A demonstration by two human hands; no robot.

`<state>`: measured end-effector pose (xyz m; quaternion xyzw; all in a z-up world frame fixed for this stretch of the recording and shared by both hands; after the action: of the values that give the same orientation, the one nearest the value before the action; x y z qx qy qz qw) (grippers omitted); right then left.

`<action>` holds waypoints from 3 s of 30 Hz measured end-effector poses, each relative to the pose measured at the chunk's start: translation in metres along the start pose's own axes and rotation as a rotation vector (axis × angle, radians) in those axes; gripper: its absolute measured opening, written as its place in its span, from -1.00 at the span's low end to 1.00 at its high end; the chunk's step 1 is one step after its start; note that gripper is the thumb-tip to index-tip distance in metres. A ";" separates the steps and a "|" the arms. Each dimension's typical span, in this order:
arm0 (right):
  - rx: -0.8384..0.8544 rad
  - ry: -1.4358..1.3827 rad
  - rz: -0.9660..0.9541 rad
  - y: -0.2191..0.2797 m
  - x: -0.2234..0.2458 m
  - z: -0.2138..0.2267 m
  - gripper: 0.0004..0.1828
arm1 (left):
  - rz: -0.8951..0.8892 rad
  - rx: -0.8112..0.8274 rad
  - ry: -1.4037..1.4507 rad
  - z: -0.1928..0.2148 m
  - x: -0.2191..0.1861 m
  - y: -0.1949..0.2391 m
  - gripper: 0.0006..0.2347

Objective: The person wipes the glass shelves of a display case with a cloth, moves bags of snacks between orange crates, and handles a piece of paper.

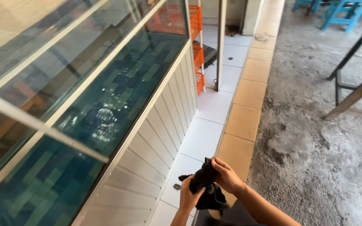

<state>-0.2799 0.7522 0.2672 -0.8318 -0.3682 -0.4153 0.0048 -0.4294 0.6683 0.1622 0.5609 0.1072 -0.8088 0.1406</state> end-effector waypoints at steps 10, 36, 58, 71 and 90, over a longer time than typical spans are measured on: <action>-0.507 -0.004 0.135 -0.035 0.051 0.201 -0.78 | 0.199 -0.115 0.261 -0.050 -0.004 -0.132 -0.78; -0.283 -0.405 0.306 -0.354 0.495 0.451 -0.38 | -0.085 0.490 1.045 -0.493 -0.264 -0.621 -0.73; -0.310 -0.216 0.284 -0.739 0.829 0.608 -0.52 | -0.203 0.036 0.571 -0.500 -0.333 -1.096 -0.89; 0.124 -0.029 0.074 -1.015 1.022 0.516 -0.51 | -0.477 -0.843 0.458 -0.377 -0.385 -1.297 -0.95; 0.418 0.334 -0.620 -1.289 0.848 0.241 -0.51 | -0.325 -1.710 0.138 -0.114 -0.313 -1.277 -0.86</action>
<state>-0.5834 2.2837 0.3145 -0.5836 -0.6721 -0.4427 0.1083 -0.6698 1.9371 0.4357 0.2885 0.7643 -0.4251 0.3897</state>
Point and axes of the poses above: each hand's wrist, its own y-axis away from the middle knuckle, its own z-axis out of the back of the hand, x = y × z, the point moved 9 cm from there along -y, towards the middle knuckle
